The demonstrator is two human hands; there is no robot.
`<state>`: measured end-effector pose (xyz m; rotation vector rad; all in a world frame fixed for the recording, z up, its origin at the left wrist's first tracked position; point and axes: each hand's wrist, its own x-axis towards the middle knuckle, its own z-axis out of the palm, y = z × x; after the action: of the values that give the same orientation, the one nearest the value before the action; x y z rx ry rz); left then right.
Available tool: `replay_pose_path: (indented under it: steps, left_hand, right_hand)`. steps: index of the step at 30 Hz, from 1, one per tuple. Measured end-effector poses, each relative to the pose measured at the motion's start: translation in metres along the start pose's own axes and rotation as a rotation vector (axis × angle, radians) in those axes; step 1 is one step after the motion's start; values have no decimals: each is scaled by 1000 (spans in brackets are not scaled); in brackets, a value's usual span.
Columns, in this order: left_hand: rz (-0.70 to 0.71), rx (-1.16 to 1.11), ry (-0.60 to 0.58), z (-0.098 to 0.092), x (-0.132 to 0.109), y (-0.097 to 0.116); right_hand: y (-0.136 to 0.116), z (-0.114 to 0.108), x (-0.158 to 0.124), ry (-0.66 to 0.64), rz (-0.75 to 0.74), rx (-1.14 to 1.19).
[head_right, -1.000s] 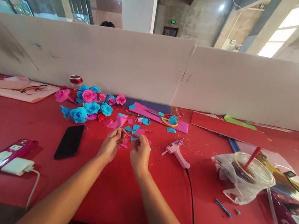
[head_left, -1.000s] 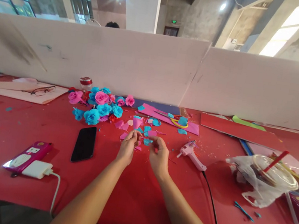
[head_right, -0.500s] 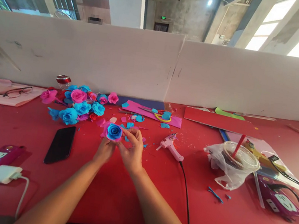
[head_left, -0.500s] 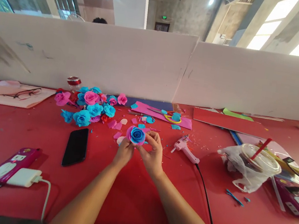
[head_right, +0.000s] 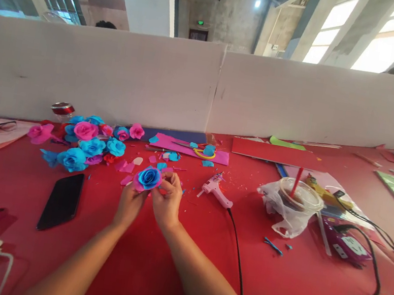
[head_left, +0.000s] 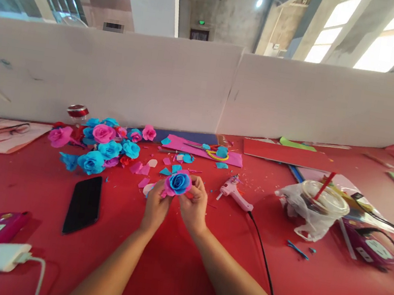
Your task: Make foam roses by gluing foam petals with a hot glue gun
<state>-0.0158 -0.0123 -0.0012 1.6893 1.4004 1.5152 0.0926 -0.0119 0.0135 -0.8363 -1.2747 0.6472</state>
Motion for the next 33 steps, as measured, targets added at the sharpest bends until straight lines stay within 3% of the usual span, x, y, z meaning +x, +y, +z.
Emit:
replay_pose_path:
  steps: [6, 11, 15, 20, 23, 27, 29, 31, 33]
  left_hand:
    - [-35, -68, 46, 0, -1, 0]
    - [-238, -190, 63, 1, 3, -12]
    - [-361, -287, 158, -4, 10, -18]
    - [-229, -242, 307, -12, 22, -25]
    - [-214, -234, 350, -15, 26, -34]
    - [-216, -156, 412, -18, 27, -44]
    - [-217, -115, 461, -20, 28, -45]
    - [-211, -104, 521, -23, 29, -47]
    - [-201, -114, 578, -26, 30, -51]
  right_hand:
    - [0, 0, 2, -19, 163, -38]
    - [10, 4, 2, -81, 322, 12]
    - [11, 6, -1, -72, 354, 68]
    - [-11, -3, 3, -114, 274, -200]
    - [-26, -22, 12, -213, 197, -328]
    - [-34, -70, 28, -295, 55, -554]
    - [-33, -100, 32, -279, 96, -808]
    - [-33, -127, 34, -257, 239, -1020]
    - [-32, -147, 32, -265, 253, -1143]
